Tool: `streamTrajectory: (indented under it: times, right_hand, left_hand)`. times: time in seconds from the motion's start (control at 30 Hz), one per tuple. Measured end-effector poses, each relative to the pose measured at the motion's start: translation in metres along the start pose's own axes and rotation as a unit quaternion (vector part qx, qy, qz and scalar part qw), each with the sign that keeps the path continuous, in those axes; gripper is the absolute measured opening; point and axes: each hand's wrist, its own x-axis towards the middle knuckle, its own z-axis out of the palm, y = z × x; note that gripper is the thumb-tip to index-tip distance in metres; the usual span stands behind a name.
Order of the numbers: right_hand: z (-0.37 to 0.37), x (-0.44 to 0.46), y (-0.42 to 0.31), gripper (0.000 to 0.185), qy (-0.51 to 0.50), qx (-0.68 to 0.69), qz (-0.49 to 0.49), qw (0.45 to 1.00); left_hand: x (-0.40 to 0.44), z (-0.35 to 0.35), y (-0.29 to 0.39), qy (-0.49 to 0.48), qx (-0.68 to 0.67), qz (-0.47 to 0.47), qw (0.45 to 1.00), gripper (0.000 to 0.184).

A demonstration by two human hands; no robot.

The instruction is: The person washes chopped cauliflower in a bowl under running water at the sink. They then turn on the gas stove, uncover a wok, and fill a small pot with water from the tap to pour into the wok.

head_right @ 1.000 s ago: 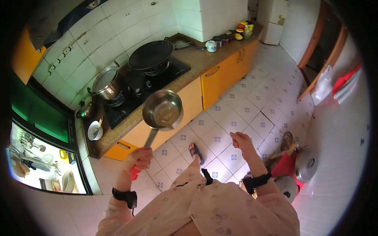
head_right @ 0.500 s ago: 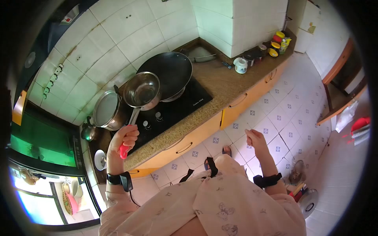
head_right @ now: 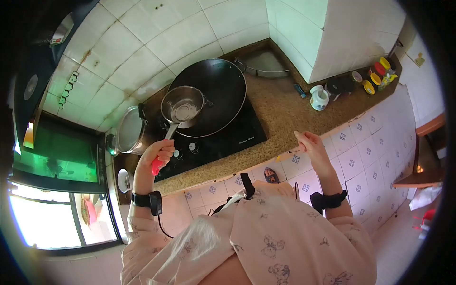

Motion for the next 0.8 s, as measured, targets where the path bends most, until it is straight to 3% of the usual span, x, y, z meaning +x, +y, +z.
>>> streamTrajectory:
  times: [0.63,0.8]
  right_hand:
    - [-0.042,0.071,-0.002,0.028,-0.060,0.067,0.027,0.996]
    - [-0.045,0.076,-0.001,0.028,-0.069,0.077,0.034,0.994]
  left_hand:
    - [0.038,0.030,0.004,0.073,-0.008,-0.008,0.997,0.024]
    - [0.041,0.043,0.012,0.134,0.093,0.027,0.986,0.023]
